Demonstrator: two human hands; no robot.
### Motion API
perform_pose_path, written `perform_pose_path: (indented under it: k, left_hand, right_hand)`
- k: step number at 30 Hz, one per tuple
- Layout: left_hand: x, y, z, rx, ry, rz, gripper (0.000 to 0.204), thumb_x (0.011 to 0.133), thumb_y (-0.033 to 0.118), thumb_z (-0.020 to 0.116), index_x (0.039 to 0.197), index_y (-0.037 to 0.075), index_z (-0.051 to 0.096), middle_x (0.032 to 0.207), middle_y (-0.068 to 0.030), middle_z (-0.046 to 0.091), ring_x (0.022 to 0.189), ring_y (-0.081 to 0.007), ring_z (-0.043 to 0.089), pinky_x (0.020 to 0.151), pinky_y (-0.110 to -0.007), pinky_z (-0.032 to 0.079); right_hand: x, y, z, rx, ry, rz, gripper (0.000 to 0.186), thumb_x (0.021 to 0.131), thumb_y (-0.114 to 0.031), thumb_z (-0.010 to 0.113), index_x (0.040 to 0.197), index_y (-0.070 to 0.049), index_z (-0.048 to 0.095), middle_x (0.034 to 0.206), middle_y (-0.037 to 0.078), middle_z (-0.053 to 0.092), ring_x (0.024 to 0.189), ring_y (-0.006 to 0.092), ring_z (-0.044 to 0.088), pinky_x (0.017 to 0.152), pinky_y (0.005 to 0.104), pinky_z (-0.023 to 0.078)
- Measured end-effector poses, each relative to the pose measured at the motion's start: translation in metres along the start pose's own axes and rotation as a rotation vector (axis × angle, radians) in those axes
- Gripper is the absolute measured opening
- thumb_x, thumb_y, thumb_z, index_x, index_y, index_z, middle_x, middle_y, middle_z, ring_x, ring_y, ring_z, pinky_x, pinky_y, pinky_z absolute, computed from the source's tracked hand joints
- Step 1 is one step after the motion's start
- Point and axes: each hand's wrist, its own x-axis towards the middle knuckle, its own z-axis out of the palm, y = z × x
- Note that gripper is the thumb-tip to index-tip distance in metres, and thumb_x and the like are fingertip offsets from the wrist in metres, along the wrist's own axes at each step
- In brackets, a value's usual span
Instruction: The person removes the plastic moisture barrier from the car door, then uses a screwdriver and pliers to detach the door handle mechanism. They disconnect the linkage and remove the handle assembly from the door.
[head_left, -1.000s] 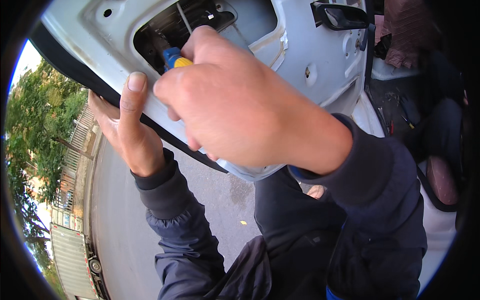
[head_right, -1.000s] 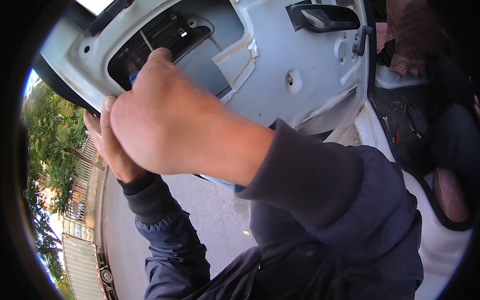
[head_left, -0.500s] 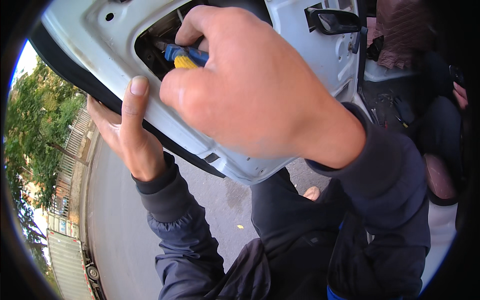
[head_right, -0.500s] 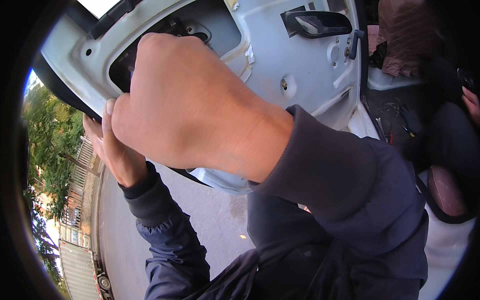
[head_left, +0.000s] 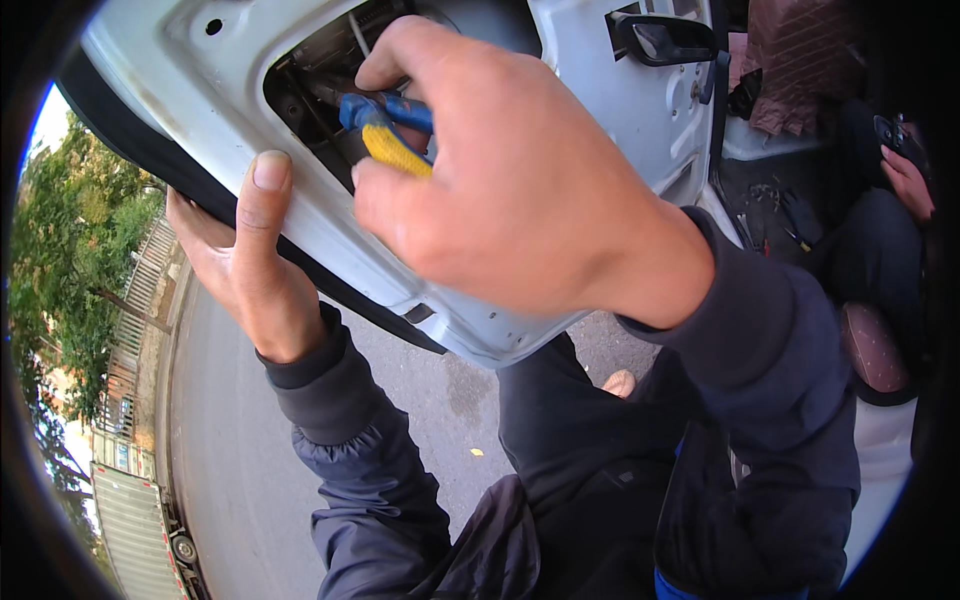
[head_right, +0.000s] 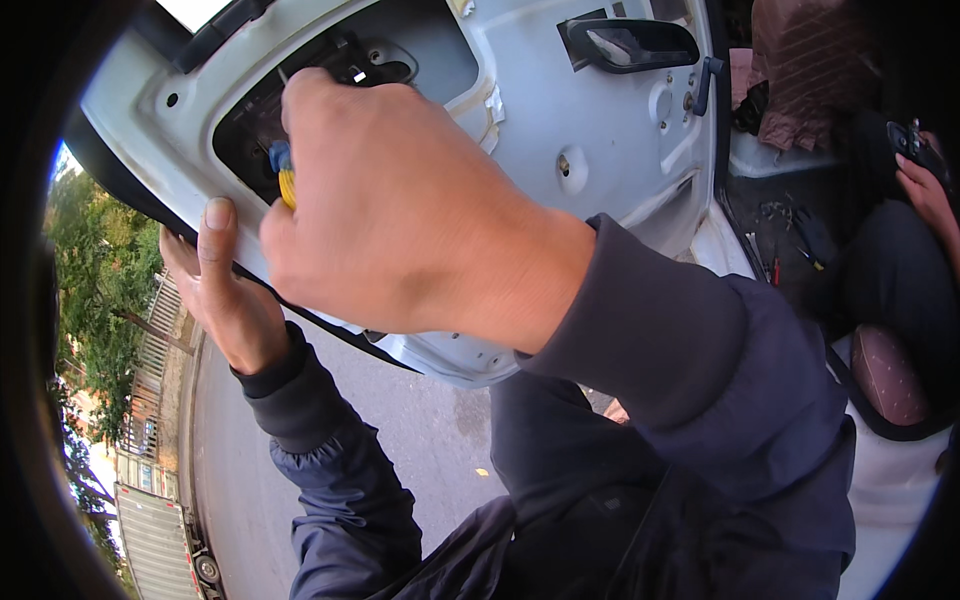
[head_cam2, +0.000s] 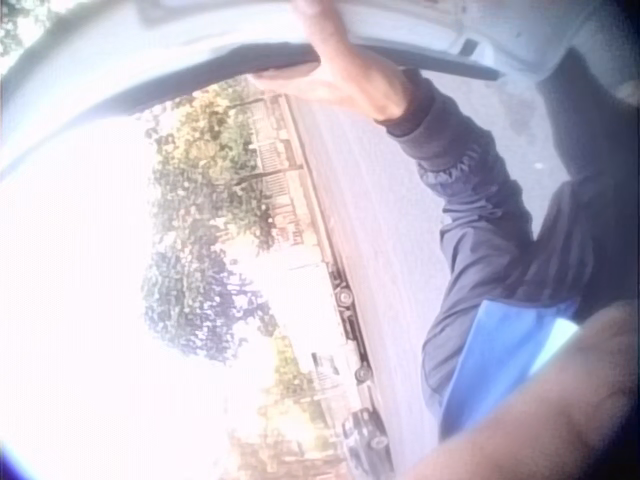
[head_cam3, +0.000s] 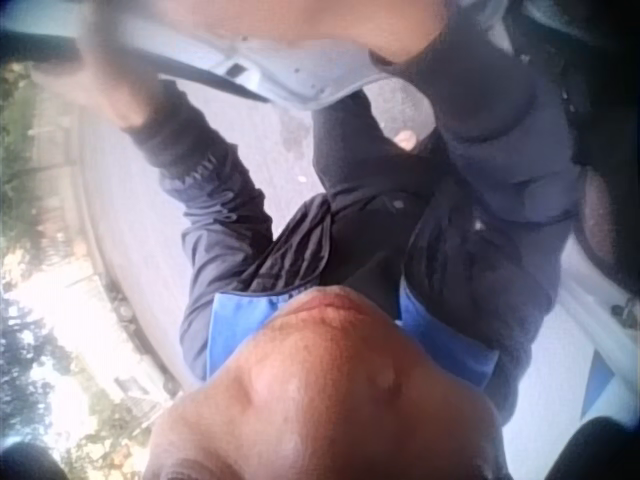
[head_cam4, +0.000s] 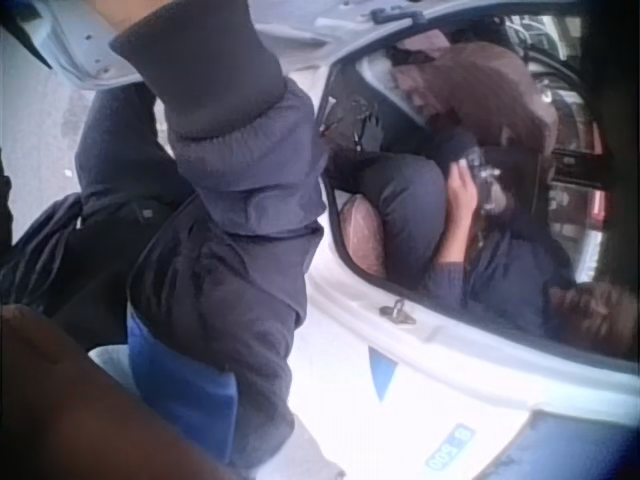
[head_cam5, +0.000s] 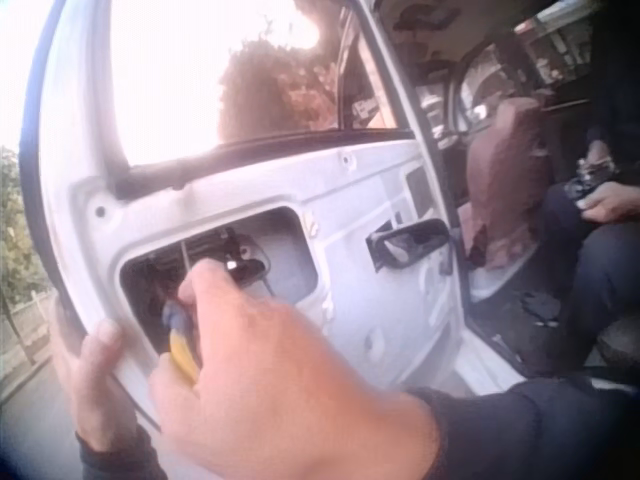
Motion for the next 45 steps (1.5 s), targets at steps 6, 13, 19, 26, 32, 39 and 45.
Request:
perform_pose_path:
  k: [6,13,19,26,32,39,45]
  left_hand:
    - [0.001,0.0,-0.003,0.094,-0.078,-0.016,0.074,0.09,0.031,0.076,0.141,-0.01,0.04,0.126,-0.0185,0.06,0.117,-0.0245,0.059,0.106,-0.037,0.043]
    - [0.001,-0.001,-0.002,0.061,-0.037,-0.021,0.069,0.089,0.026,0.079,0.14,-0.007,0.045,0.126,-0.0172,0.061,0.113,-0.0236,0.06,0.103,-0.036,0.046]
    - [-0.003,0.001,-0.002,0.011,-0.02,-0.05,0.072,0.088,0.022,0.08,0.142,-0.007,0.044,0.128,-0.0182,0.06,0.114,-0.0245,0.061,0.105,-0.036,0.045]
    - [0.0,-0.004,-0.002,0.0,-0.024,-0.016,0.066,0.089,0.02,0.078,0.141,-0.006,0.047,0.13,-0.0197,0.059,0.115,-0.0266,0.06,0.107,-0.038,0.043]
    - [0.0,-0.005,-0.003,0.05,-0.047,0.024,0.06,0.09,0.019,0.076,0.14,-0.004,0.051,0.13,-0.0212,0.059,0.117,-0.0289,0.059,0.109,-0.041,0.04]
    - [-0.002,-0.012,-0.01,0.173,-0.068,0.076,0.047,0.094,0.013,0.068,0.141,0.007,0.062,0.14,-0.0289,0.052,0.13,-0.0415,0.055,0.122,-0.053,0.027]
    - [0.002,-0.013,-0.012,0.264,-0.101,0.142,0.061,0.092,0.02,0.075,0.14,-0.006,0.049,0.133,-0.0213,0.058,0.12,-0.0287,0.058,0.11,-0.04,0.041]
  right_hand:
    - [-0.006,0.001,0.003,0.128,0.019,0.059,0.026,0.077,-0.013,0.068,0.087,0.009,0.06,0.069,0.027,0.067,0.065,0.0435,0.071,0.062,0.0454,0.059]
    - [-0.011,-0.008,0.023,0.302,0.081,0.11,0.025,0.079,-0.013,0.067,0.088,0.009,0.06,0.07,0.026,0.068,0.067,0.0432,0.071,0.063,0.0447,0.059]
    - [-0.004,-0.006,0.021,0.291,0.062,0.088,0.024,0.081,-0.014,0.067,0.088,0.009,0.06,0.07,0.026,0.068,0.068,0.0429,0.072,0.063,0.0442,0.06]
    - [-0.001,-0.007,0.016,0.335,-0.006,0.174,0.024,0.083,-0.014,0.066,0.088,0.009,0.06,0.071,0.025,0.068,0.069,0.0426,0.072,0.063,0.0435,0.06]
    - [0.0,-0.009,0.012,0.263,-0.03,0.157,0.024,0.085,-0.014,0.065,0.088,0.009,0.06,0.072,0.024,0.069,0.07,0.0423,0.072,0.063,0.0429,0.06]
    - [0.004,-0.013,0.01,-0.054,-0.017,0.016,0.023,0.086,-0.016,0.066,0.09,0.006,0.062,0.073,0.022,0.071,0.071,0.0378,0.074,0.066,0.0427,0.061]
    - [-0.002,-0.007,0.012,0.188,0.009,0.168,0.017,0.082,-0.014,0.066,0.08,0.003,0.064,0.069,0.022,0.068,0.065,0.0358,0.072,0.062,0.0418,0.058]
